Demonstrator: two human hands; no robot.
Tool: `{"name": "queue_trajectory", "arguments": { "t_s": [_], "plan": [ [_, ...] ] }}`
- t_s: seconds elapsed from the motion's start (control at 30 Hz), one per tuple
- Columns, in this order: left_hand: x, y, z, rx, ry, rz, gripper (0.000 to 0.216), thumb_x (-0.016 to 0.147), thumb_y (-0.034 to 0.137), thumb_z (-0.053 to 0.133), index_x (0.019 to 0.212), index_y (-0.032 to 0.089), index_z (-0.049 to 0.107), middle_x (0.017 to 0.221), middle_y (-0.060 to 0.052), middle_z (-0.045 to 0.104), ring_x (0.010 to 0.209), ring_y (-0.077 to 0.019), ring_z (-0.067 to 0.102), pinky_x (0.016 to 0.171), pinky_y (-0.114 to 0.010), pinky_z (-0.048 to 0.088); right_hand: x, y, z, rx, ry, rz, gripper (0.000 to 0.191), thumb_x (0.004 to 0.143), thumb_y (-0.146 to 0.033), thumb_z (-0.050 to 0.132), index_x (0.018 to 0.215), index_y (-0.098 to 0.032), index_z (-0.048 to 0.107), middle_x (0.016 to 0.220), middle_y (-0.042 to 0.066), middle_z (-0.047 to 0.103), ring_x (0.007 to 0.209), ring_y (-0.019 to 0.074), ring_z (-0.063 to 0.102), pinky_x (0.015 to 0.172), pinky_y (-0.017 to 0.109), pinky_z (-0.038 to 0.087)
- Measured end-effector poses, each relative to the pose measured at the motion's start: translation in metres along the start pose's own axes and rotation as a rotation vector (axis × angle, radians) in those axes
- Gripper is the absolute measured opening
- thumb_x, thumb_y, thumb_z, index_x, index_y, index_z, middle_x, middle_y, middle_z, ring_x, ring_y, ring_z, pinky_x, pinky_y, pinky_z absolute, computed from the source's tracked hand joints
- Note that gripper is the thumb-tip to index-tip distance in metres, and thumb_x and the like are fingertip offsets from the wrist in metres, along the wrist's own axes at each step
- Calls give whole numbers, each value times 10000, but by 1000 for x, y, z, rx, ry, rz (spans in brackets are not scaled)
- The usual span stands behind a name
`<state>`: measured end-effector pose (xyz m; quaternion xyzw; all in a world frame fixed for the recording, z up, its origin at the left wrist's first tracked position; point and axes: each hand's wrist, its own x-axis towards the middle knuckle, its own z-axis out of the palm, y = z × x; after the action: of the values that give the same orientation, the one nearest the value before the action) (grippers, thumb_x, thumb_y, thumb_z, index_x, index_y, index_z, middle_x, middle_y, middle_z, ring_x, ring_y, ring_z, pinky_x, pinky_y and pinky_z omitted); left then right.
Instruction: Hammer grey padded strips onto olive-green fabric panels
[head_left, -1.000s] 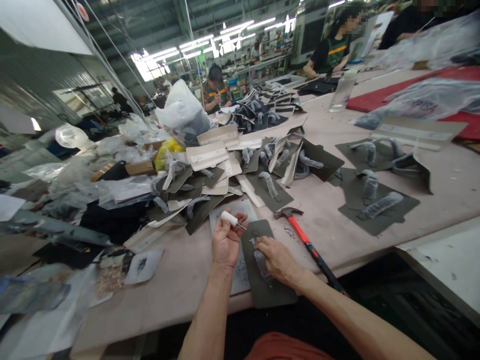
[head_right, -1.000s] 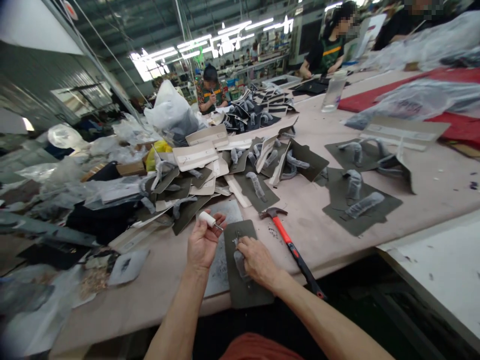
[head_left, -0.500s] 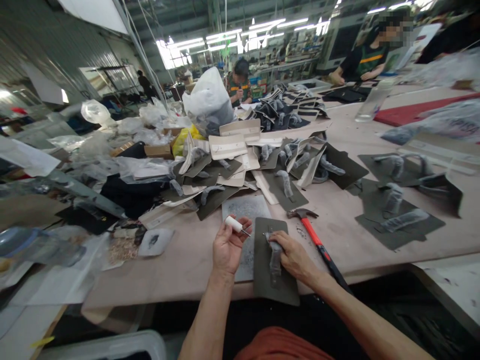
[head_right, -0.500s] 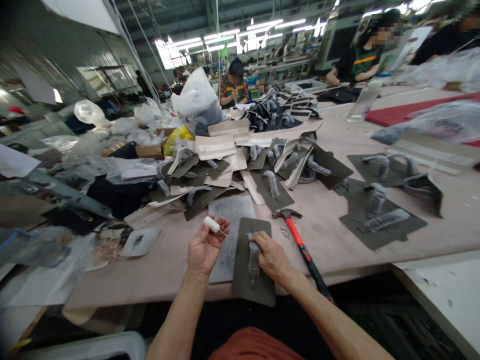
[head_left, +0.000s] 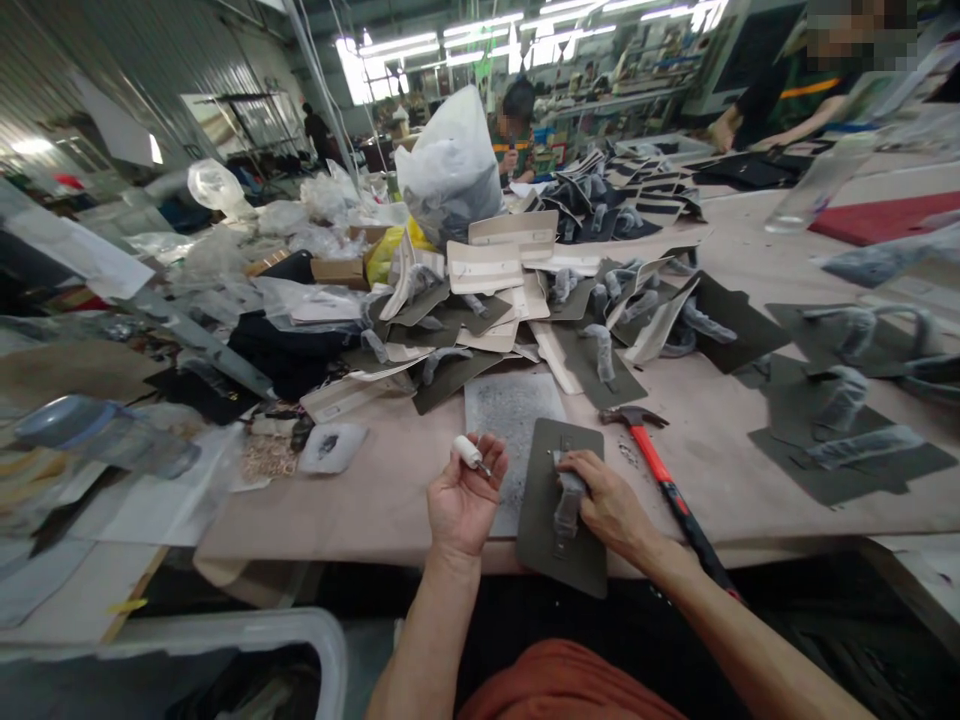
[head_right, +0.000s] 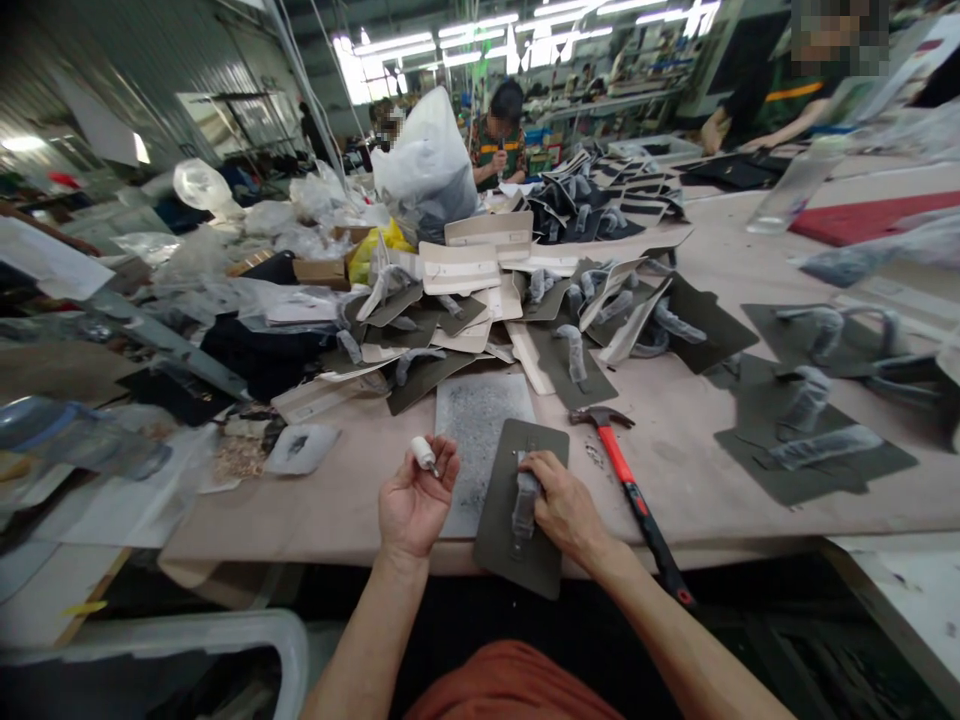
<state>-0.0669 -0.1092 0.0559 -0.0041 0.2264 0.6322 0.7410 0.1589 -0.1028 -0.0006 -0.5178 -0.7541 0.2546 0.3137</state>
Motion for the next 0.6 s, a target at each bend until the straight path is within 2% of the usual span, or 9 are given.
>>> {"name": "queue_trajectory", "arguments": {
  "t_s": [0.3, 0.47, 0.6],
  "plan": [
    [5, 3, -13, -42, 83, 34, 416, 1031, 255, 345, 941, 113, 725, 993, -115, 763, 980, -193, 725, 923, -347, 569, 2, 3, -5, 16, 41, -13, 281, 868, -140, 456, 1080, -228, 618, 1145, 71, 616, 1045, 219, 615, 916, 381, 498],
    [10, 8, -23, -38, 115, 83, 328, 1008, 241, 430, 915, 111, 717, 957, -115, 762, 943, -198, 731, 877, -340, 583, 11, -1, -18, 67, 114, -23, 170, 910, -252, 533, 1035, -234, 647, 1093, 72, 640, 1021, 220, 623, 915, 383, 495],
    [15, 14, -31, -55, 141, 118, 234, 978, 220, 507, 925, 112, 707, 961, -118, 756, 935, -205, 732, 846, -334, 590, 19, -6, -28, 93, 162, -42, 159, 917, -290, 574, 1049, -250, 654, 1115, 59, 648, 1064, 220, 614, 958, 392, 476]
  ]
}}
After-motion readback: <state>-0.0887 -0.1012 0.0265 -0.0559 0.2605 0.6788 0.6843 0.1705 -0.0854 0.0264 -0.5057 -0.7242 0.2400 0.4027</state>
